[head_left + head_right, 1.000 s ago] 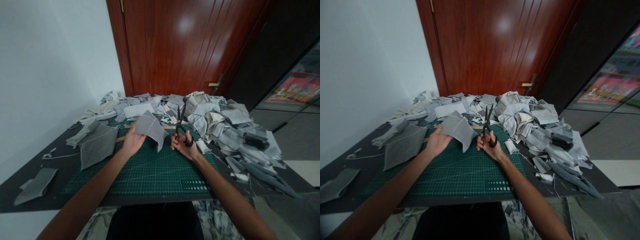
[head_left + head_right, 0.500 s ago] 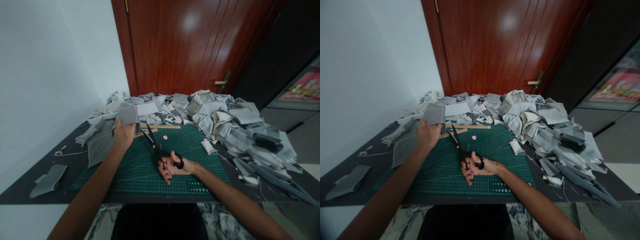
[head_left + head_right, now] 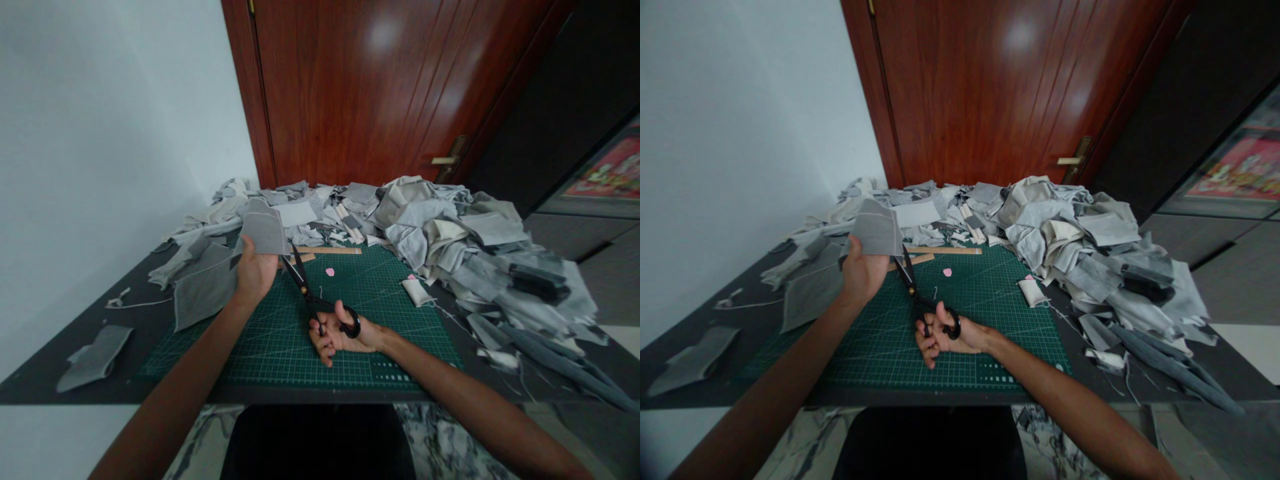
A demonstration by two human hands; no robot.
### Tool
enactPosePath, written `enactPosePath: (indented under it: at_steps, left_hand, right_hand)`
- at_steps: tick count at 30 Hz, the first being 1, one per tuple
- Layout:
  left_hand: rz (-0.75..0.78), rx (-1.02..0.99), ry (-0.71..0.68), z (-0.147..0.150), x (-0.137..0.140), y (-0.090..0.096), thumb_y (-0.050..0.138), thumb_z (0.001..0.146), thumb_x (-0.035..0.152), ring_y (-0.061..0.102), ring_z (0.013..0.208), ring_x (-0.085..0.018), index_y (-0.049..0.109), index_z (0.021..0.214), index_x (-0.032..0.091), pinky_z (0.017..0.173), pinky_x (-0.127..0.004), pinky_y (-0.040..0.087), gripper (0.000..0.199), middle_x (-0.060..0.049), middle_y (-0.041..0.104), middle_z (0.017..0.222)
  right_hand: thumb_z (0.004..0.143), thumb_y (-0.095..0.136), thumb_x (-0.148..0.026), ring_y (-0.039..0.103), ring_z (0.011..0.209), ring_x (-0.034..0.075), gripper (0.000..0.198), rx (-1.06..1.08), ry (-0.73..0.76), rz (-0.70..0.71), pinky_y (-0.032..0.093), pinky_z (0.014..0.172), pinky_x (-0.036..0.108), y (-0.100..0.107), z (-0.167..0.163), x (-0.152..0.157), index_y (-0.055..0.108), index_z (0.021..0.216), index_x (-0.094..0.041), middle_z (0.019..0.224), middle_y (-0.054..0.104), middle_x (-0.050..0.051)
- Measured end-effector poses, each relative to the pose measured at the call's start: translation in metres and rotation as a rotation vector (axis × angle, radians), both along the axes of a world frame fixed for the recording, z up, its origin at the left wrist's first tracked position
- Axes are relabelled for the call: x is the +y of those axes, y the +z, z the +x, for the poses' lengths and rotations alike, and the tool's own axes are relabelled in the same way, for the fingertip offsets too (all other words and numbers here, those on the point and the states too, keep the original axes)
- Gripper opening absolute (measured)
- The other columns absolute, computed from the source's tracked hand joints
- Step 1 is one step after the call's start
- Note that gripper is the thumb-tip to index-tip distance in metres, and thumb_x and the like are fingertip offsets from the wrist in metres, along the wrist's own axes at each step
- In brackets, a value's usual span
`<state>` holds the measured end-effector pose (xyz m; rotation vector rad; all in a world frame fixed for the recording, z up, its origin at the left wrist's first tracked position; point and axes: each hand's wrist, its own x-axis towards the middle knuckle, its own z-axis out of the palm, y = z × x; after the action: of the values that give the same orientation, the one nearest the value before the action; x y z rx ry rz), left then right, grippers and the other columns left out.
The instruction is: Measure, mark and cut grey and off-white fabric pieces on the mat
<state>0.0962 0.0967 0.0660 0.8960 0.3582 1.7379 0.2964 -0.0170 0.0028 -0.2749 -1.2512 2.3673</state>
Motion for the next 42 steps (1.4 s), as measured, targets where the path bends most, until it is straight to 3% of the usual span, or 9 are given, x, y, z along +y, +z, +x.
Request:
enactPosePath:
  at_steps: [15, 26, 36, 42]
  left_hand:
    - [-0.077, 0.090, -0.117, 0.032, -0.021, -0.026, 0.060, 0.099, 0.054, 0.052, 0.143, -0.021, 0.066, 0.134, 0.019, 0.124, -0.036, 0.034, 0.050, -0.011, 0.067, 0.141]
    - [-0.066, 0.062, -0.135, 0.030, -0.020, -0.027, 0.061, 0.100, 0.052, 0.045, 0.149, -0.022, 0.057, 0.146, 0.021, 0.129, -0.039, 0.027, 0.056, -0.011, 0.058, 0.153]
    - [-0.058, 0.068, -0.125, 0.031, -0.021, -0.025, 0.055, 0.103, 0.051, 0.044, 0.150, -0.022, 0.056, 0.149, 0.022, 0.128, -0.039, 0.030, 0.054, -0.010, 0.058, 0.153]
    - [-0.051, 0.034, -0.115, 0.031, -0.020, -0.024, 0.060, 0.101, 0.050, 0.045, 0.149, -0.024, 0.057, 0.148, 0.021, 0.127, -0.040, 0.032, 0.056, -0.011, 0.059, 0.151]
  right_hand:
    - [0.081, 0.052, -0.089, 0.041, 0.061, 0.012, 0.070, 0.054, -0.189, 0.006, 0.048, 0.066, 0.032, 0.002, -0.003, 0.004, 0.049, 0.099, -0.021, 0.074, 0.041, -0.005]
    - [0.080, 0.061, -0.085, 0.040, 0.062, 0.011, 0.067, 0.030, -0.200, 0.014, 0.048, 0.067, 0.030, 0.001, -0.003, 0.003, 0.048, 0.098, -0.021, 0.074, 0.041, -0.006]
    - [0.081, 0.058, -0.086, 0.038, 0.058, 0.009, 0.067, -0.044, -0.252, 0.079, 0.047, 0.060, 0.027, 0.006, -0.005, -0.001, 0.047, 0.096, -0.022, 0.073, 0.039, -0.007]
    - [0.084, 0.055, -0.085, 0.039, 0.056, 0.009, 0.065, -0.071, -0.288, 0.132, 0.047, 0.059, 0.027, 0.006, -0.007, -0.003, 0.047, 0.096, -0.022, 0.071, 0.039, -0.008]
